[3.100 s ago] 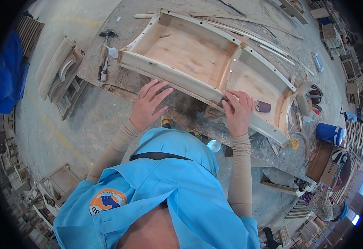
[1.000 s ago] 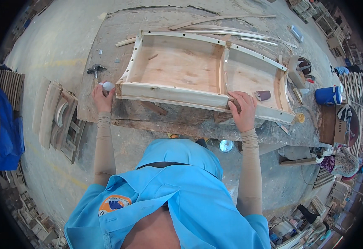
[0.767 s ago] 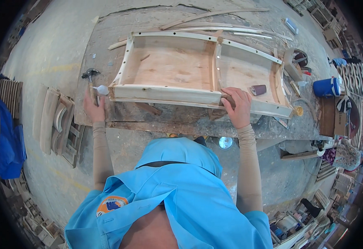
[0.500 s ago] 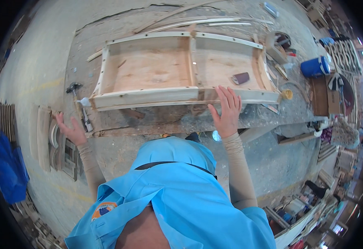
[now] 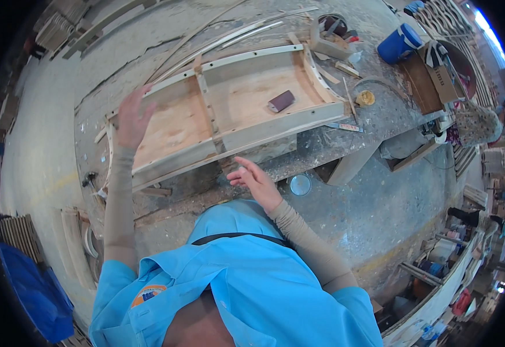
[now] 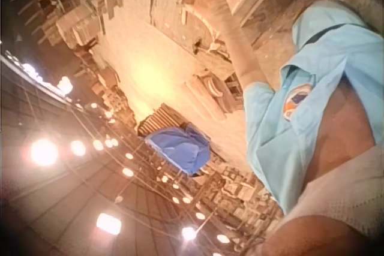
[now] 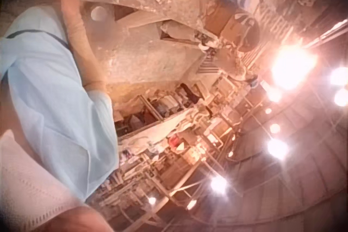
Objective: The person applies glue from a white bottle to the joints of a wooden frame structure. They then insert small wooden dowels into the glued holes and use a blue scraper to remove excess glue from the surface. The person repeats this process for multiple joints on the frame.
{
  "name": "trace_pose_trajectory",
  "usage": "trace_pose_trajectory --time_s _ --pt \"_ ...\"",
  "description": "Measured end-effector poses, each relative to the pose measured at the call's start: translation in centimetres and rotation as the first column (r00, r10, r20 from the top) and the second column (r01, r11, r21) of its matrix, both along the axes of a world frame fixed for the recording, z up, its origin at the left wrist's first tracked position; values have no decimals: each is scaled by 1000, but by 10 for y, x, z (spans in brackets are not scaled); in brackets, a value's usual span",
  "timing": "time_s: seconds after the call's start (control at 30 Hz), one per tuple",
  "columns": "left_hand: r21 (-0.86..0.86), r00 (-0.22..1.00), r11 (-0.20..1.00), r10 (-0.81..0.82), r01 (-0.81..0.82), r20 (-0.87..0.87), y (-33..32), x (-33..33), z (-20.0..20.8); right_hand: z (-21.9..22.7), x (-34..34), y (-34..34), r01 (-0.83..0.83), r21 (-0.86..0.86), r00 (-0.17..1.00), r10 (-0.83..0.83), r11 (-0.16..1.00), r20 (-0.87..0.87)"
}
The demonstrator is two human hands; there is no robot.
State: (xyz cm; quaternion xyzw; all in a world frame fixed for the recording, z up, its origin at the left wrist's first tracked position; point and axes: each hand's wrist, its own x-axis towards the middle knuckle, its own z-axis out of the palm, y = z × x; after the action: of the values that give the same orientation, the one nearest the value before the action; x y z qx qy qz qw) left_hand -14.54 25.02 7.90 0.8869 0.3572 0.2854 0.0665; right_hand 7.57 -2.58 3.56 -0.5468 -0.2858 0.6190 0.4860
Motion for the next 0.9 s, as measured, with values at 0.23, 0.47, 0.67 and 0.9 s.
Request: trace_pose_trajectory --time_s 0.23,0.47,0.67,0.9 --pt "-118 919 992 -88 45 -385 78 76 -40 -25 33 -5 2 128 993 -17 992 117" --pt "-228 828 971 -72 -68 -556 105 94 -66 -15 97 -15 143 295 591 -321 945 740" --pt "-201 911 980 -77 -6 -405 119 76 -105 -46 129 -14 143 120 667 -185 982 722" --pt "-217 915 975 -39 -54 -402 119 80 -106 -40 137 10 -36 93 736 -37 995 676"
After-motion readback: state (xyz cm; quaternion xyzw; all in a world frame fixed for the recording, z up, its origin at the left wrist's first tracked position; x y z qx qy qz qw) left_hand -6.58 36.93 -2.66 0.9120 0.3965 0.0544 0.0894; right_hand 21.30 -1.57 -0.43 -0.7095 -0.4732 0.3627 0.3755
